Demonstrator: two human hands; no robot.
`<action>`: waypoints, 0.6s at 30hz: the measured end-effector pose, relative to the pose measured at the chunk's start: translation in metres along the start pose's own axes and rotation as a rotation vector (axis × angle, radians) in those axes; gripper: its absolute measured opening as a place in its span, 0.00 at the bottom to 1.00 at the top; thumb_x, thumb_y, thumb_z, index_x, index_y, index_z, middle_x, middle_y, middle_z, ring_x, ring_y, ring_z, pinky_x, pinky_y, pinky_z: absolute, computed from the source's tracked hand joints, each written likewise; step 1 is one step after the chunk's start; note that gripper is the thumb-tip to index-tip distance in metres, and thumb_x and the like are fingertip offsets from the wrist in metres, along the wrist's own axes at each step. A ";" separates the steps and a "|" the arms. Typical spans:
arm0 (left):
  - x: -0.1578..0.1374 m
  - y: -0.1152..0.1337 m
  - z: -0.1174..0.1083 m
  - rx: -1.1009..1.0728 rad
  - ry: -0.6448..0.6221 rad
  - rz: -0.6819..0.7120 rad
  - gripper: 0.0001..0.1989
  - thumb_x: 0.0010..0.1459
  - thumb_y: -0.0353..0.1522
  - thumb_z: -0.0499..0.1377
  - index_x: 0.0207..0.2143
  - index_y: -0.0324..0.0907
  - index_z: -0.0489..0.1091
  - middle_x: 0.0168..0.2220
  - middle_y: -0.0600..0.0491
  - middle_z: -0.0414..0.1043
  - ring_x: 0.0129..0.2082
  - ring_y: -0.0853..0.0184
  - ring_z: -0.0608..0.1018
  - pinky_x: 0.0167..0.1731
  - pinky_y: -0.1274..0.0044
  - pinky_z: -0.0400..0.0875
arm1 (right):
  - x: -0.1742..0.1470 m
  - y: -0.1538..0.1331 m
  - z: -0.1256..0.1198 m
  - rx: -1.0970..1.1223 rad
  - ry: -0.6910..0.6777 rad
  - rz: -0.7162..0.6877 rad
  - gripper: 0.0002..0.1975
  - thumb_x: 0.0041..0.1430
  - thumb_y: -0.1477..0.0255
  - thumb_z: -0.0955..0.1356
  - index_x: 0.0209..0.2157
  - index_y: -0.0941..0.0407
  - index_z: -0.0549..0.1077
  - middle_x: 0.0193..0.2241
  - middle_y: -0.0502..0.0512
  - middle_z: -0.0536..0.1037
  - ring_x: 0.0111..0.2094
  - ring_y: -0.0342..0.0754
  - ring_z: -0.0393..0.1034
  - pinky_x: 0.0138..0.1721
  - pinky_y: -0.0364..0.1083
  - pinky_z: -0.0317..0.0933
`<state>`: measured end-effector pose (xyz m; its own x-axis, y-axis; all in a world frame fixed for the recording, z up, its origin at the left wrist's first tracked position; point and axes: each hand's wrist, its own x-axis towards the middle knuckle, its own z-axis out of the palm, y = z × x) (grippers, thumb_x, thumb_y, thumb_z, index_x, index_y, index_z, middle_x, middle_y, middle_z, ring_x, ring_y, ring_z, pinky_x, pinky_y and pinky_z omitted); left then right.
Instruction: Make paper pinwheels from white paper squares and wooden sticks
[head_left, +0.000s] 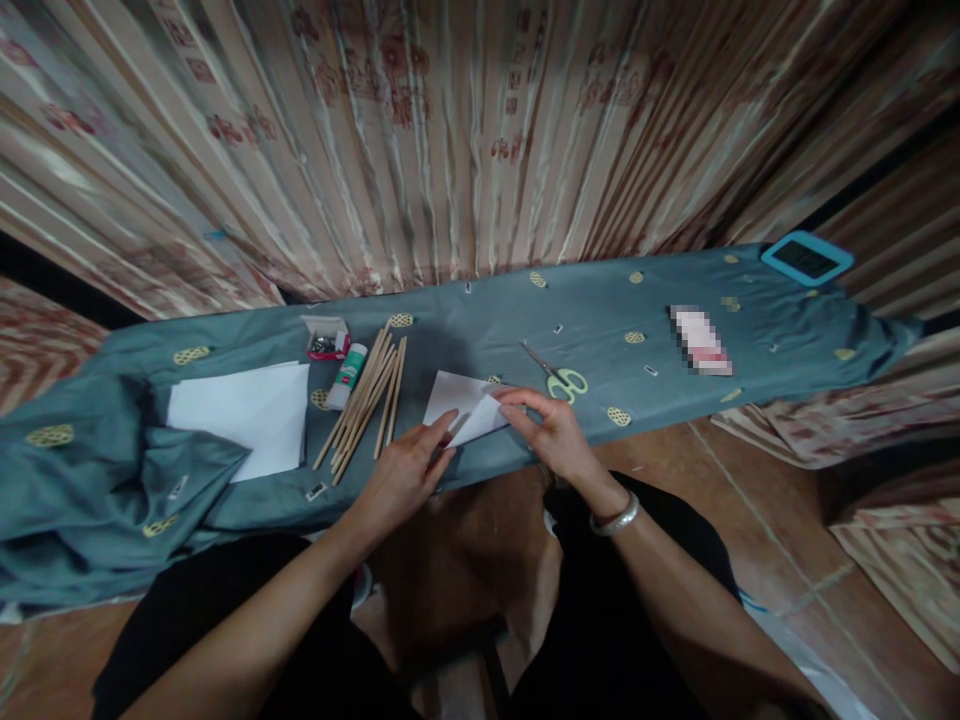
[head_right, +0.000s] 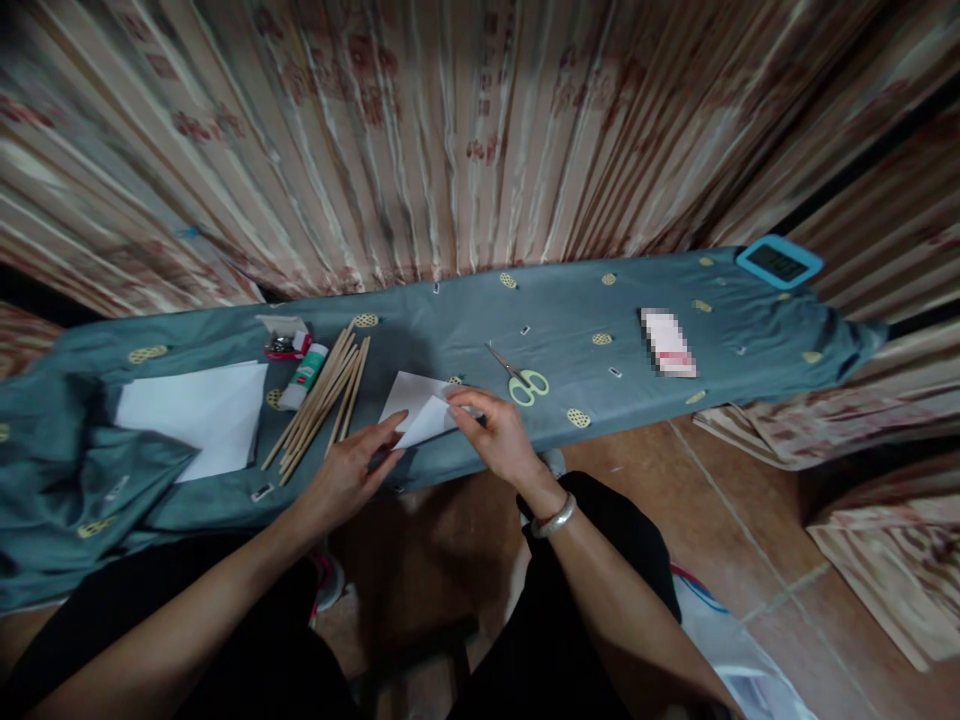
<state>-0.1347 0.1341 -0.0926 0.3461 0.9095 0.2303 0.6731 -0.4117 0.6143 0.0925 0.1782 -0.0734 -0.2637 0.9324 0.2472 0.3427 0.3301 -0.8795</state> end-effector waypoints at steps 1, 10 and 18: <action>-0.001 -0.001 0.000 0.004 -0.004 -0.007 0.24 0.63 0.36 0.52 0.61 0.42 0.59 0.41 0.46 0.76 0.38 0.62 0.79 0.42 0.72 0.73 | 0.007 0.003 0.005 -0.013 0.009 -0.010 0.06 0.60 0.69 0.66 0.36 0.53 0.76 0.44 0.54 0.79 0.48 0.50 0.73 0.52 0.50 0.64; -0.004 0.012 -0.011 0.360 0.094 0.227 0.24 0.62 0.28 0.52 0.61 0.35 0.56 0.60 0.38 0.62 0.62 0.54 0.63 0.58 0.61 0.60 | 0.051 0.013 0.041 -0.361 0.015 -0.031 0.08 0.59 0.74 0.65 0.33 0.54 0.77 0.49 0.58 0.77 0.52 0.53 0.69 0.56 0.54 0.60; -0.016 0.011 0.007 0.479 -0.081 0.250 0.23 0.63 0.30 0.51 0.60 0.32 0.58 0.62 0.39 0.60 0.65 0.55 0.60 0.62 0.59 0.54 | 0.056 0.018 0.056 -0.508 0.006 -0.045 0.10 0.61 0.74 0.64 0.36 0.56 0.78 0.52 0.62 0.74 0.55 0.55 0.66 0.57 0.56 0.57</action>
<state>-0.1284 0.1145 -0.0950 0.5703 0.7807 0.2554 0.7795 -0.6125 0.1316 0.0330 0.2280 -0.0979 -0.2836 0.9161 0.2836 0.7270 0.3982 -0.5594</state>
